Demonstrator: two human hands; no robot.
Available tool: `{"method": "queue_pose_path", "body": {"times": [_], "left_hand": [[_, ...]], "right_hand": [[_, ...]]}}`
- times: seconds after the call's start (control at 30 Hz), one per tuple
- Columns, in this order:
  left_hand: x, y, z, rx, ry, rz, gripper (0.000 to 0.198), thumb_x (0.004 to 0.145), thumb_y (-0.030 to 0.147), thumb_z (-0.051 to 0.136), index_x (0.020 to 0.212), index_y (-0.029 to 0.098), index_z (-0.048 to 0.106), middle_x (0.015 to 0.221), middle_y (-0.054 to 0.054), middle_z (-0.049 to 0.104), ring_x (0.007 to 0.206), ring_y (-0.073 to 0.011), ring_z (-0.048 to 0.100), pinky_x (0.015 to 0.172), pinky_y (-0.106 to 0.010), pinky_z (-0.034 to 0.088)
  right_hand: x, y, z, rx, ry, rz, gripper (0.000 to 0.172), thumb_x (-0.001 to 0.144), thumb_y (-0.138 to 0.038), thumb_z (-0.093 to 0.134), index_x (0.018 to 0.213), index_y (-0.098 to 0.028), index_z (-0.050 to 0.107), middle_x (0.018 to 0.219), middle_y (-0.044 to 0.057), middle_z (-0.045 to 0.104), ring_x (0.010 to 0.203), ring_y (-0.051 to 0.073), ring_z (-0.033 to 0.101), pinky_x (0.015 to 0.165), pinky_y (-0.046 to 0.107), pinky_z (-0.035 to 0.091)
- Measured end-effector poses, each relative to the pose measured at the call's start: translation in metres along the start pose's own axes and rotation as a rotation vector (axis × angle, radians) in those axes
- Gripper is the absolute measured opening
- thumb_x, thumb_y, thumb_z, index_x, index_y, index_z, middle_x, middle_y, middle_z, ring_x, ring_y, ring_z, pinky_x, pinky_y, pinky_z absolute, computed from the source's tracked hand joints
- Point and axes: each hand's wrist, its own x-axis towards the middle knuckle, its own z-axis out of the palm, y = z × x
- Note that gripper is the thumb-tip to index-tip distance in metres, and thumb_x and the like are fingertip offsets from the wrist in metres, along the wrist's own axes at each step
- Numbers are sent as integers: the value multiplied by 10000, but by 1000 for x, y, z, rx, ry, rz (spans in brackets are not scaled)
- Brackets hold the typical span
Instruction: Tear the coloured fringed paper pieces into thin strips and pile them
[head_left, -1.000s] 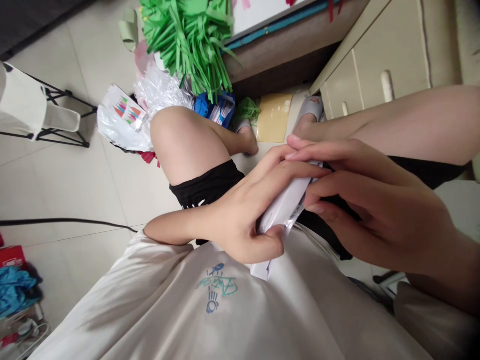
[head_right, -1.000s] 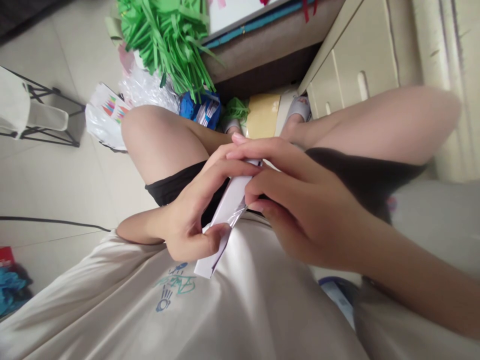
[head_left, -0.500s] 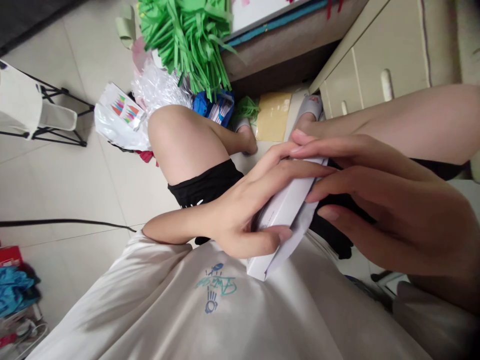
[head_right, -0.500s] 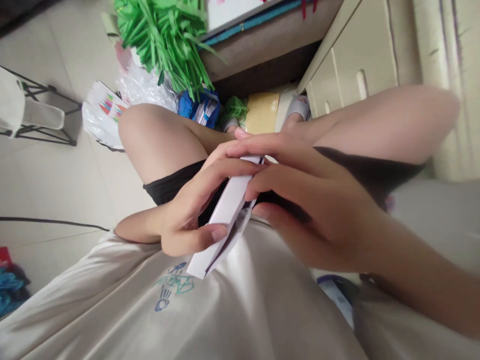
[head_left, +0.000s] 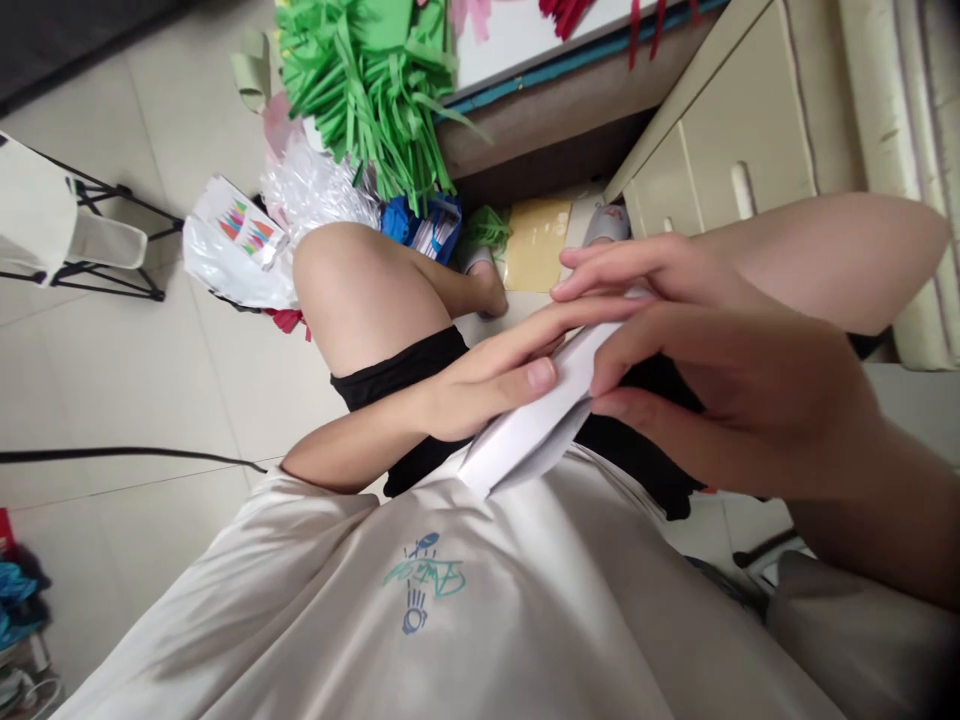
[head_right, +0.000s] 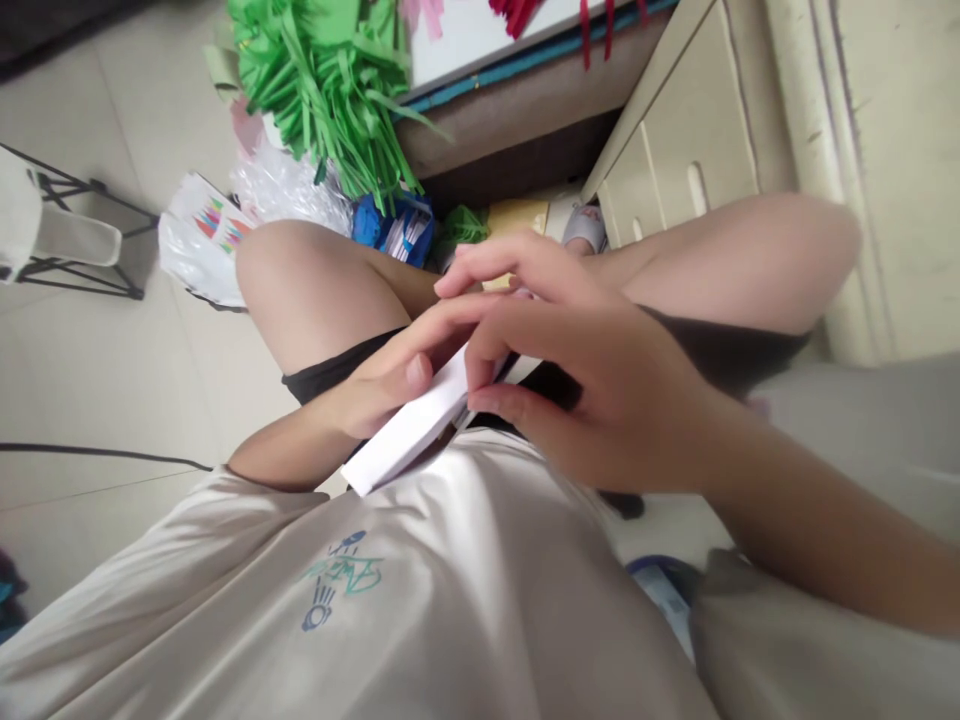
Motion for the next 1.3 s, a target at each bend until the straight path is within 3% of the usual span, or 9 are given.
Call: {"method": "queue_pose_path", "body": {"times": [0.13, 0.27, 0.37, 0.43, 0.6, 0.77, 0.93, 1.13, 1.3], "left_hand": [[-3, 2, -6, -97, 102, -60, 866, 1128, 853, 156, 1633, 264, 539, 1690, -89, 615, 1639, -445, 516, 1180, -674, 555], [-12, 19, -17, -235, 107, -6, 847, 1056, 950, 397, 1527, 279, 610, 1697, -133, 634, 1596, -415, 612, 1233, -615, 605], [-20, 26, -19, -107, 134, 70, 967, 925, 1022, 557, 1558, 293, 624, 1729, -155, 612, 1620, -430, 585, 1296, -644, 567], [-22, 26, -16, 22, 194, 154, 906, 908, 909, 743, 1579, 307, 644, 1698, -152, 649, 1575, -422, 636, 1299, -617, 575], [-21, 18, -8, 264, 375, 303, 527, 977, 369, 938, 1472, 275, 783, 1501, -116, 802, 1349, -325, 811, 1118, -387, 707], [-15, 17, -7, 277, 382, 325, 461, 1020, 166, 859, 1469, 258, 801, 1452, -112, 829, 1237, -269, 861, 971, -281, 740], [-11, 30, -18, 214, 346, 286, 372, 1034, 210, 857, 1400, 273, 843, 1392, -89, 856, 1217, -288, 868, 971, -321, 751], [-8, 38, -31, 115, 319, 201, 233, 1073, 351, 827, 1302, 335, 861, 1358, -47, 870, 1242, -315, 857, 987, -411, 760], [-6, 26, -28, 79, 347, 137, 287, 1067, 537, 810, 1218, 299, 864, 1232, -88, 890, 1176, -324, 870, 948, -438, 748]], "right_hand": [[3, 16, 16, -52, 224, -73, 93, 999, -234, 744, 1007, -311, 692, 1395, 40, 770, 1423, 291, 727, 1275, 569, 598], [1, 26, 32, -113, 427, -151, 115, 951, -221, 761, 1005, -310, 713, 1152, 45, 818, 1137, 269, 826, 1081, 512, 694], [0, 28, 38, -191, 504, -186, 134, 940, -215, 773, 1019, -306, 714, 1027, 32, 801, 964, 250, 820, 942, 462, 701], [-2, 27, 42, -234, 538, -188, 135, 965, -225, 766, 1058, -310, 719, 1038, 32, 803, 967, 255, 818, 901, 450, 694], [-14, 27, 51, -214, 525, -45, 146, 1049, -248, 721, 1166, -334, 706, 1141, 38, 813, 1094, 294, 815, 1006, 525, 667], [-18, 29, 51, -193, 495, 29, 129, 1066, -322, 710, 1194, -336, 722, 1144, 52, 808, 1110, 321, 806, 1056, 597, 645], [-4, 4, 34, -216, 489, 32, 161, 1038, -226, 729, 1142, -349, 722, 1065, 18, 810, 977, 272, 797, 952, 513, 659], [9, -32, 6, -243, 294, 215, 133, 1045, -225, 710, 1013, -354, 715, 1074, 22, 815, 987, 258, 788, 941, 490, 637], [16, -28, 11, -241, 413, 225, 132, 1015, -237, 787, 922, -314, 735, 954, 5, 798, 863, 244, 770, 770, 440, 609]]}}
